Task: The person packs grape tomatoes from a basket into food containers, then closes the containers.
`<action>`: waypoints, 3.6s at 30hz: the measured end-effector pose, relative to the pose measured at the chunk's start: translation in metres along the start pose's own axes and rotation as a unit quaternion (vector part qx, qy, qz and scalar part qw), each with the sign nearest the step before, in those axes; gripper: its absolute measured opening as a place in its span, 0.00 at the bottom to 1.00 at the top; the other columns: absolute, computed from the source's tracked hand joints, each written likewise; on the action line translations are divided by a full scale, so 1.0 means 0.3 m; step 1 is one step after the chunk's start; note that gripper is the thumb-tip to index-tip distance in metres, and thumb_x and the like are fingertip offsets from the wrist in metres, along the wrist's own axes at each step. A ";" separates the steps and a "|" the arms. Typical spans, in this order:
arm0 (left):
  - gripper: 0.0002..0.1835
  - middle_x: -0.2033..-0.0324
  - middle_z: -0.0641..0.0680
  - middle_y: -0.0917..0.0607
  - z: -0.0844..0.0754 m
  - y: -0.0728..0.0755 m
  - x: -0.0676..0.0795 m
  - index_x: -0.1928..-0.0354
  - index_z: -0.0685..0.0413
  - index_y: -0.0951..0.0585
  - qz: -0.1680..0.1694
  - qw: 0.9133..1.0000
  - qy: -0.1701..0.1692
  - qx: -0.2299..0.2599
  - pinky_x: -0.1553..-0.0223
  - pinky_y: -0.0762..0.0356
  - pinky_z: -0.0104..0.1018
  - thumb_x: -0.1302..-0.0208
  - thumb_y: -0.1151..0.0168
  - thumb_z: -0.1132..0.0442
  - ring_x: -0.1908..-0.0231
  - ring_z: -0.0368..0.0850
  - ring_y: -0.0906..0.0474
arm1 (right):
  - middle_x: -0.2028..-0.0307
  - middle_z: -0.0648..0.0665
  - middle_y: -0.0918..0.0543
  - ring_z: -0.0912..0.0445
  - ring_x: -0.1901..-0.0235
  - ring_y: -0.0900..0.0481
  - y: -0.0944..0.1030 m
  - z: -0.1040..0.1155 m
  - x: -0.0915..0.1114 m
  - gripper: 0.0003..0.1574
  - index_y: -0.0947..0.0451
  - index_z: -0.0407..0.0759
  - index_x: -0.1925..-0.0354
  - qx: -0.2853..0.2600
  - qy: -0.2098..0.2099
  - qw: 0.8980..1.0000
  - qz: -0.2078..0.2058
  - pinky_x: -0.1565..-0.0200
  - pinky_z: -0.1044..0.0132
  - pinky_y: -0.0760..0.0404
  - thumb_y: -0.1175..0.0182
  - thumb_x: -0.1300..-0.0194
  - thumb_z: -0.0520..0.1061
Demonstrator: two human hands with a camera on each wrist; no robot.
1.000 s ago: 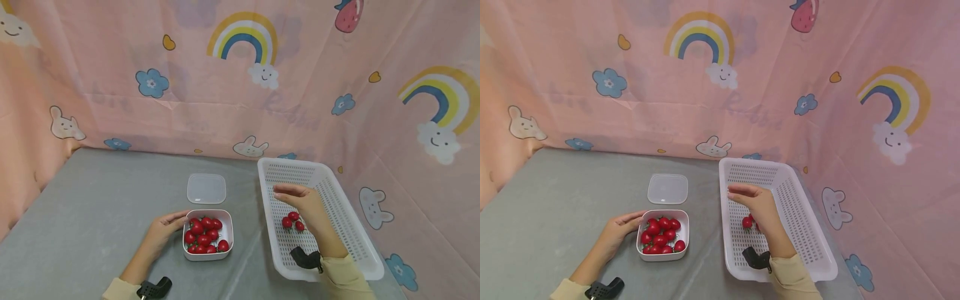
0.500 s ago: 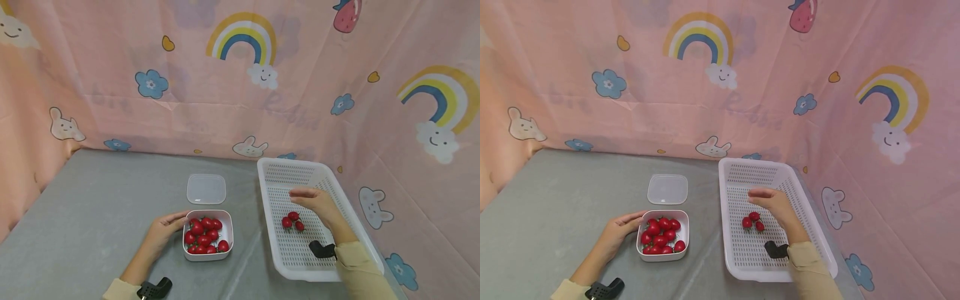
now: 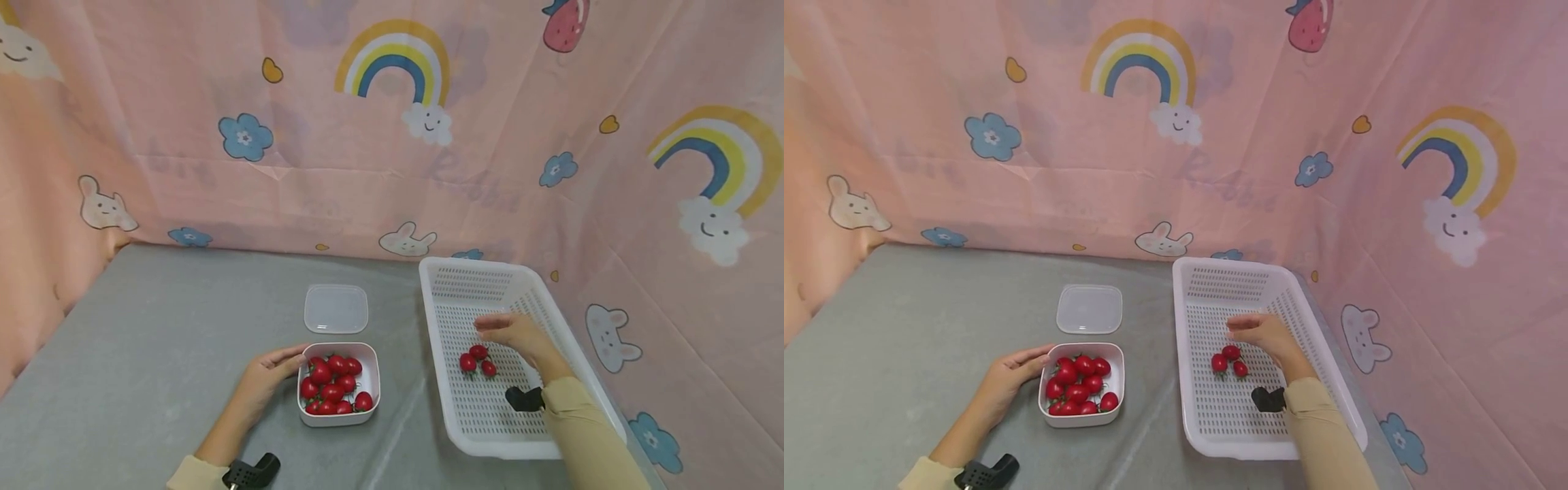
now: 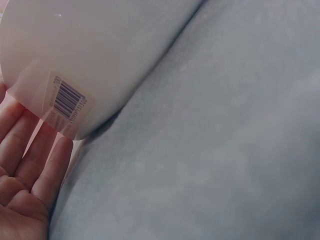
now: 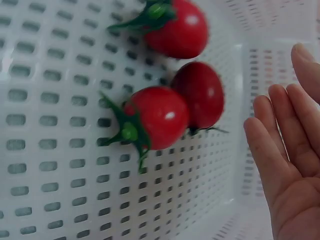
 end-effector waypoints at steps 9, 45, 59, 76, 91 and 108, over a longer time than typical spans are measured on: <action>0.21 0.58 0.38 0.11 -0.001 0.004 0.003 0.43 0.67 0.19 -0.004 1.000 0.008 -0.004 0.51 0.22 0.26 0.35 0.34 0.62 0.55 0.27 0.18 | 0.46 0.36 0.15 0.44 0.45 0.19 -0.030 -0.069 -0.033 0.30 0.20 0.38 0.42 0.037 -0.035 0.998 0.039 0.37 0.36 0.31 0.28 0.41 0.47; 0.21 0.59 0.37 0.11 -0.006 0.001 0.002 0.44 0.68 0.19 0.001 1.000 -0.001 -0.005 0.52 0.22 0.26 0.35 0.34 0.62 0.56 0.27 0.18 | 0.51 0.36 0.13 0.43 0.48 0.19 -0.008 -0.027 -0.029 0.26 0.16 0.39 0.48 0.091 -0.038 0.995 -0.024 0.41 0.40 0.25 0.29 0.40 0.51; 0.21 0.59 0.37 0.11 -0.004 0.003 0.005 0.43 0.68 0.19 0.002 1.000 -0.005 -0.004 0.52 0.22 0.26 0.35 0.34 0.62 0.56 0.27 0.18 | 0.53 0.42 0.11 0.52 0.49 0.19 -0.025 0.299 0.055 0.30 0.18 0.37 0.45 -0.051 0.067 0.995 -0.057 0.35 0.41 0.31 0.30 0.38 0.54; 0.21 0.55 0.44 0.11 -0.011 0.005 0.005 0.43 0.67 0.19 0.009 1.000 -0.013 -0.007 0.52 0.21 0.27 0.34 0.34 0.61 0.56 0.28 0.18 | 0.57 0.44 0.10 0.57 0.54 0.16 -0.203 0.517 0.125 0.22 0.14 0.40 0.50 -0.121 0.092 0.987 -0.044 0.38 0.51 0.27 0.27 0.42 0.47; 0.22 0.58 0.38 0.11 -0.004 0.006 0.001 0.43 0.68 0.19 0.006 1.000 -0.011 0.000 0.52 0.21 0.26 0.34 0.34 0.61 0.56 0.27 0.18 | 0.58 0.44 0.10 0.56 0.58 0.16 -0.363 0.593 0.179 0.19 0.12 0.42 0.53 -0.143 0.127 0.982 -0.003 0.48 0.60 0.21 0.26 0.44 0.45; 0.21 0.58 0.38 0.11 -0.002 0.007 0.002 0.44 0.67 0.19 0.006 1.000 -0.011 -0.009 0.52 0.22 0.25 0.34 0.35 0.62 0.56 0.27 0.18 | 0.55 0.42 0.10 0.54 0.47 0.18 -0.473 0.615 0.220 0.18 0.13 0.39 0.53 -0.196 0.123 0.973 0.029 0.38 0.49 0.25 0.27 0.43 0.43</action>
Point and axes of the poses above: each hand's wrist, its own x-axis away from the middle knuckle, its own y-axis out of the back of the hand, z = x × y, the point moved 8 cm from there along -x, towards the middle knuckle
